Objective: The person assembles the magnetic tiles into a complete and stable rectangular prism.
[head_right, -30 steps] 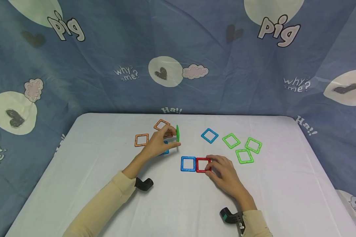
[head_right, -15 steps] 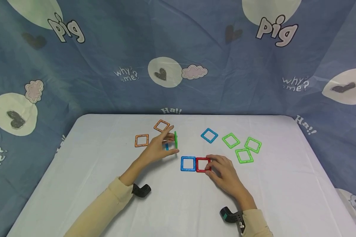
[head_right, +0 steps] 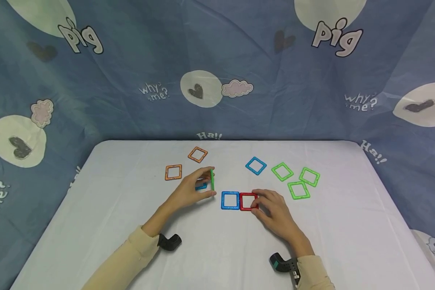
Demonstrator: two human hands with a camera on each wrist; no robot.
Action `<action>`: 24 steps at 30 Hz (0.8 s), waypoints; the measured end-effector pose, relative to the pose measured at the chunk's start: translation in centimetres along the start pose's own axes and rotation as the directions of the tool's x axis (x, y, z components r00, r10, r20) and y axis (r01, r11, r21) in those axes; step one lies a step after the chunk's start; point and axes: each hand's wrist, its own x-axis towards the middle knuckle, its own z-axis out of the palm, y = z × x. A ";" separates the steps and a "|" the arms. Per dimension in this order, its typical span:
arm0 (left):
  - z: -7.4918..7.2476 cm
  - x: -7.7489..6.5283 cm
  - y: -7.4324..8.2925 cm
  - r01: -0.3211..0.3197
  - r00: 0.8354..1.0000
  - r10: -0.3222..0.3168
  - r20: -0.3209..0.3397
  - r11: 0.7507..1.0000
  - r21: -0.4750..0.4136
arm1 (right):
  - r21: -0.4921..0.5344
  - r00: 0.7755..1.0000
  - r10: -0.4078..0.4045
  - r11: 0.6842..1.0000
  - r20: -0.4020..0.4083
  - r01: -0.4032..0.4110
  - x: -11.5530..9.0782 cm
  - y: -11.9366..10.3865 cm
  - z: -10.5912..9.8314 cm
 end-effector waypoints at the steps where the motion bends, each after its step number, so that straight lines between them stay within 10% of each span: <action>1: 0.1 -0.1 0.0 -0.003 1.000 0.003 0.003 1.000 -0.003 | 0.000 1.000 -0.001 1.000 -0.001 0.001 0.0 0.0 0.0; 24: 1.8 -2.1 0.4 -0.045 0.998 0.049 0.043 0.996 -0.081 | -0.002 1.000 -0.021 1.000 -0.005 0.021 0.1 0.4 0.2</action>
